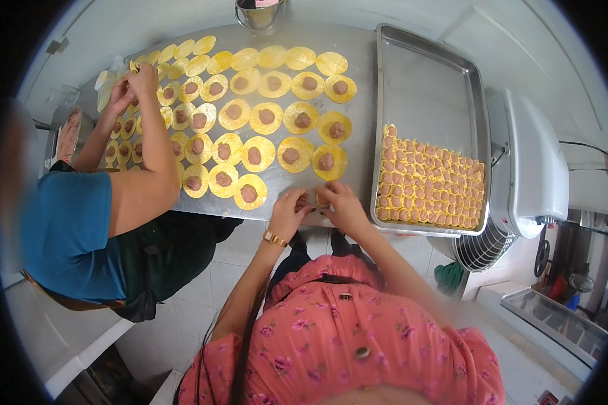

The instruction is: The person folds round yellow dough wrappers around a filling and places the finished pastries onto a metal tray. Another person works alongside, preparing additional dough wrappers on the table.

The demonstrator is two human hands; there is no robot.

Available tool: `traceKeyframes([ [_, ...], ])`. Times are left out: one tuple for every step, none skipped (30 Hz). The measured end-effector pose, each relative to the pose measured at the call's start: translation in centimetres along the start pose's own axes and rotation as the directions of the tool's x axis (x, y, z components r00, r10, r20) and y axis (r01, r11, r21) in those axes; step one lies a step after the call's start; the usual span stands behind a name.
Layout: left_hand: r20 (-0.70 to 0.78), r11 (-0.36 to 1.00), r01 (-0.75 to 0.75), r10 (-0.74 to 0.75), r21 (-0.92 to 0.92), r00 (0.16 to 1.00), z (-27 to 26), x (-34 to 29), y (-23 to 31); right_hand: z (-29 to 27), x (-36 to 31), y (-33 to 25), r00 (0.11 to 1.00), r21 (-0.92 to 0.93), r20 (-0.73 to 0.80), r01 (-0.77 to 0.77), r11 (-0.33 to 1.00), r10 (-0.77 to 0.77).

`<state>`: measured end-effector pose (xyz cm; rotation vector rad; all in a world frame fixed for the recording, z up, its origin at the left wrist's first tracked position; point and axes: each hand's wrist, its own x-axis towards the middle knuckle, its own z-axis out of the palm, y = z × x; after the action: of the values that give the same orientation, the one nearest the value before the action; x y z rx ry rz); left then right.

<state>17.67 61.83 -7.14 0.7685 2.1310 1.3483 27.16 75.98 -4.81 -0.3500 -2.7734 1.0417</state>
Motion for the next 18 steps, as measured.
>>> traceKeyframes([
  [-0.035,0.999,-0.03,0.031,0.025,0.999,-0.4,-0.6,-0.2,0.2,0.1,-0.2,0.999,-0.014,0.026,0.033,0.999,-0.033],
  [-0.05,0.999,-0.014,0.016,0.042,0.999,-0.9,-1.2,-0.4,0.3,0.2,-0.4,0.994,-0.038,0.105,0.009,0.999,-0.005],
  [-0.069,0.999,0.007,-0.004,0.046,0.998,-1.5,-1.9,-0.7,0.0,0.1,-0.5,0.994,-0.015,0.104,0.016,1.0,-0.014],
  [-0.113,0.998,-0.008,0.016,0.069,0.994,-2.1,-2.6,-1.1,-0.6,0.4,-0.2,0.998,0.081,0.057,0.01,0.997,-0.015],
  [-0.162,0.999,-0.02,0.027,0.048,0.986,-2.7,-3.4,-1.4,-1.6,0.5,0.2,0.999,0.173,0.046,-0.032,0.984,0.024],
  [-0.204,0.994,-0.017,0.04,0.112,0.978,-3.4,-4.1,-1.9,-2.9,0.6,0.8,0.995,0.265,0.053,-0.091,0.96,0.08],
  [-0.249,0.989,-0.014,0.05,0.147,0.967,-4.1,-4.7,-2.4,-5.0,0.9,2.0,0.997,0.171,-0.083,0.007,0.985,0.007],
  [-0.316,0.99,0.016,0.029,0.141,0.948,-4.7,-5.3,-2.9,-7.1,1.8,3.6,0.989,0.213,-0.106,-0.079,0.974,0.103],
  [-0.376,0.991,0.055,-0.004,0.124,0.927,-5.3,-5.7,-3.3,-9.4,2.8,5.4,0.977,0.271,-0.176,-0.069,0.96,0.119],
  [-0.438,0.986,0.107,-0.04,0.131,0.898,-5.9,-6.1,-3.7,-11.9,3.9,7.4,0.973,0.214,-0.179,-0.105,0.971,0.145],
  [-0.494,0.978,0.166,-0.084,0.125,0.865,-6.5,-6.3,-4.0,-13.6,5.0,9.2,0.953,0.141,-0.173,-0.226,0.964,0.249],
  [-0.553,0.963,0.25,-0.152,0.106,0.819,-7.0,-6.4,-4.3,-14.9,5.8,10.8,0.946,0.071,-0.205,-0.24,0.968,0.25],
  [-0.569,0.964,0.237,-0.129,0.12,0.812,-7.3,-6.3,-4.5,-15.6,6.6,12.2,0.949,0.035,-0.181,-0.256,0.966,0.258],
  [-0.59,0.96,0.251,-0.132,0.124,0.796,-7.6,-6.2,-4.7,-16.0,7.2,13.5,0.959,0.009,-0.163,-0.234,0.972,0.232],
  [-0.612,0.955,0.267,-0.137,0.126,0.779,-7.8,-6.0,-4.8,-15.9,7.8,14.6,0.96,-0.026,-0.136,-0.25,0.968,0.244],
  [-0.613,0.948,0.282,-0.134,0.15,0.779,-8.0,-5.8,-4.9,-15.8,8.2,15.4,0.975,-0.029,-0.111,-0.197,0.98,0.193],
  [-0.614,0.939,0.298,-0.133,0.174,0.778,-8.1,-5.6,-4.9,-15.6,8.5,16.0,0.981,-0.039,-0.077,-0.183,0.982,0.179],
  [-0.619,0.93,0.318,-0.142,0.184,0.773,-8.1,-5.4,-4.9,-15.6,8.7,16.4,0.976,-0.064,-0.028,-0.216,0.974,0.215],
])
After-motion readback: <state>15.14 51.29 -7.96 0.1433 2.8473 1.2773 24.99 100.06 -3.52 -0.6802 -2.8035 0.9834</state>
